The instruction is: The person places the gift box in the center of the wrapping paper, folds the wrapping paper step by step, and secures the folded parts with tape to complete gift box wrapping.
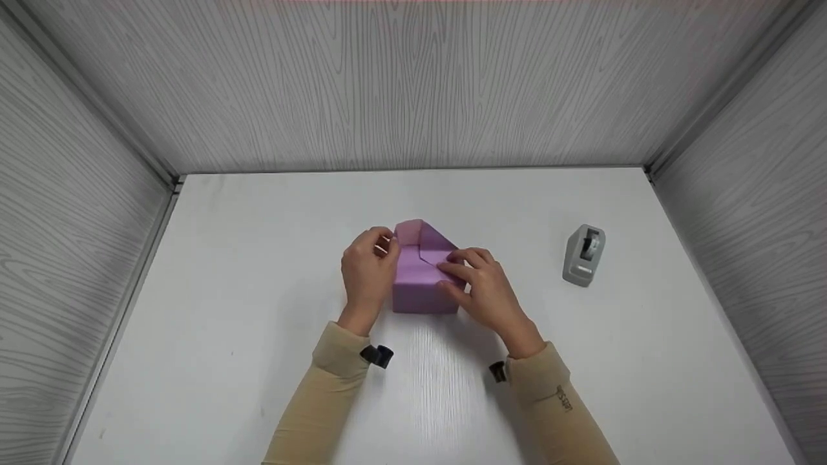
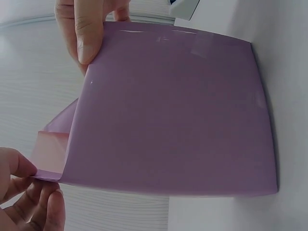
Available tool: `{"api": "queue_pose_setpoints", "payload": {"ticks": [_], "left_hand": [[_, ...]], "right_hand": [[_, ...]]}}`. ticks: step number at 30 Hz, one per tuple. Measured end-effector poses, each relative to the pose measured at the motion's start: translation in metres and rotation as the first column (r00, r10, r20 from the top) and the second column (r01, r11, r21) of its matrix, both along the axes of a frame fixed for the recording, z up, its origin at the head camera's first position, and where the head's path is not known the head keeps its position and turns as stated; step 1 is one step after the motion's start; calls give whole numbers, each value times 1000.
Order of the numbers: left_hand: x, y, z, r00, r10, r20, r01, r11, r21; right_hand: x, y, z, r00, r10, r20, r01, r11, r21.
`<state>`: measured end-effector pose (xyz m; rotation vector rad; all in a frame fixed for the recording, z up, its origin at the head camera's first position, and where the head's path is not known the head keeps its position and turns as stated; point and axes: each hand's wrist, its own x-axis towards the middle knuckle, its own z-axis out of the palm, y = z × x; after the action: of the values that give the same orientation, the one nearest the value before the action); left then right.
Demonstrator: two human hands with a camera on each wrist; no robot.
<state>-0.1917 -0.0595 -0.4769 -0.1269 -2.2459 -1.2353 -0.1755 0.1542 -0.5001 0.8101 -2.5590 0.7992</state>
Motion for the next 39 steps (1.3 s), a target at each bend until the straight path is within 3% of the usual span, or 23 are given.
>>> {"api": "queue_pose_setpoints", "payload": {"ticks": [14,27,39], "left_hand": [[-2,-1,0,1000,-29,13,28,999,18],[14,-5,-12,997,-80,17,80,996,29],[16,7,-21,984,-149,-96,135,981,-141]], "right_hand": [[1,0,-1,1000,6,0,-6,1000,2],[0,0,-1,1000,13,-6,-13,1000,-14],[0,1,-2,1000,20,-17,-20,1000,-13]]}}
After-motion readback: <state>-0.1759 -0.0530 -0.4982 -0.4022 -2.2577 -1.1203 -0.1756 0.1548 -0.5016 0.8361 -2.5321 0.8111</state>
